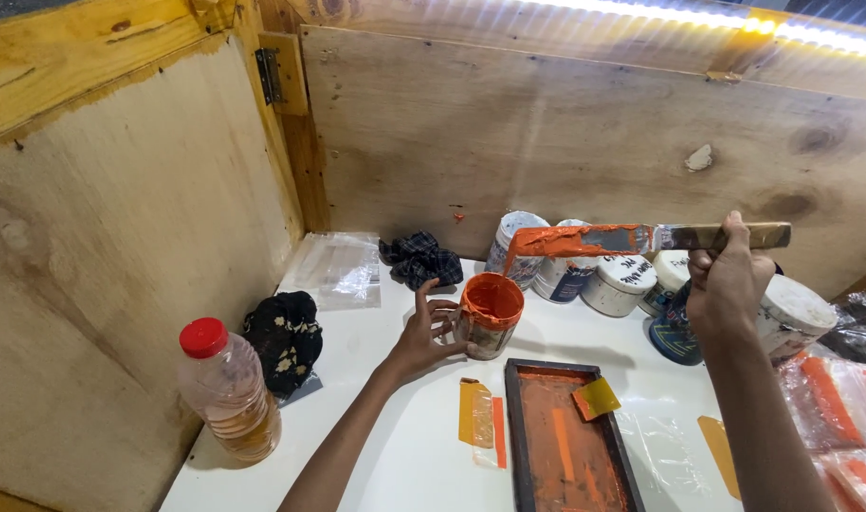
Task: The person uses a yellow sponge to spread orange paint evenly across a rectangular black tray. They then use a brush to scoop more orange paint from a container and add it to the tray, continuing to spread the paint with the sponge.
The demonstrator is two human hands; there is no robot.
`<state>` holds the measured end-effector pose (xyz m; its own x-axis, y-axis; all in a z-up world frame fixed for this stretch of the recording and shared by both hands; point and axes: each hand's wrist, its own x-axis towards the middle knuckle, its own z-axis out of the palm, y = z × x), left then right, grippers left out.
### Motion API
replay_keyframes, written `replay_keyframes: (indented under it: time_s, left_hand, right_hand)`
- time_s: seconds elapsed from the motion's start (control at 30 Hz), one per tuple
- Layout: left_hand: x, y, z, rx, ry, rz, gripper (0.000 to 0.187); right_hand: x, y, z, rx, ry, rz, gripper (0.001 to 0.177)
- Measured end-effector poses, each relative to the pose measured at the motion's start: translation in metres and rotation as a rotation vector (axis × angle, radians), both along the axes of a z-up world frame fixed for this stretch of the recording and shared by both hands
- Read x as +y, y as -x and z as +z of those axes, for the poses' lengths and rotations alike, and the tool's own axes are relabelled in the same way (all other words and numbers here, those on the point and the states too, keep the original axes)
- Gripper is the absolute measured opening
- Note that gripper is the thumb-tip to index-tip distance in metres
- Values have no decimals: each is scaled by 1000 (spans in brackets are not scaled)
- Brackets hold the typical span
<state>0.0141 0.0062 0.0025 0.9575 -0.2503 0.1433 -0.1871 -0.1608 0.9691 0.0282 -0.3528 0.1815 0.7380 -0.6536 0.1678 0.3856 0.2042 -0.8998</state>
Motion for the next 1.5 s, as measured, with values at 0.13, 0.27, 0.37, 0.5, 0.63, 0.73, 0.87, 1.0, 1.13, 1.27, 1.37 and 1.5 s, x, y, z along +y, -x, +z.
replay_keyframes:
  time_s: [0.13,0.27,0.37,0.5,0.63,0.73,0.87,1.0,1.13,1.27,1.37,1.5]
  left_hand:
    - [-1,-1,1,61,-3,17,129]
    - [0,-3,-3,36,-7,18,129]
    - [1,0,1,43,-14,21,128]
    - [0,-4,-5,24,27,3,124]
    - [0,-7,-19,-87,160,-62,128]
    - [-2,-7,-18,-70,162,-55,129]
    - [-1,-2,-5,-46,109,-34,129]
    - [-2,-1,-4,-39,70,-22,129]
    - [-3,1,0,-31,71,-14,130]
    - [-2,3,1,-34,86,-7,129]
    - [-1,1,-3,-35,102,-12,127]
    - [-1,-1,-7,-36,143,-20,125]
  right_hand:
    - [-26,-25,-32,-53,-82,16,40]
    - [-29,-27,-41,-3,-118,7,37]
    - [-31,-30,-50,7,-161,30,38]
    - [-42,-41,-75,-38,-205,38,37]
    - [-41,-46,-110,16,-153,-79,30]
    - [-39,-44,-131,8,-224,-83,28]
    - [-18,-20,-134,51,-263,-65,29]
    - [-11,-6,-137,92,-301,7,32]
    - [-11,-2,-133,100,-321,4,32]
    - [-23,-12,-137,34,-385,9,36]
    - [-22,-7,-128,25,-412,31,36]
    - [-32,-9,-128,5,-442,80,34]
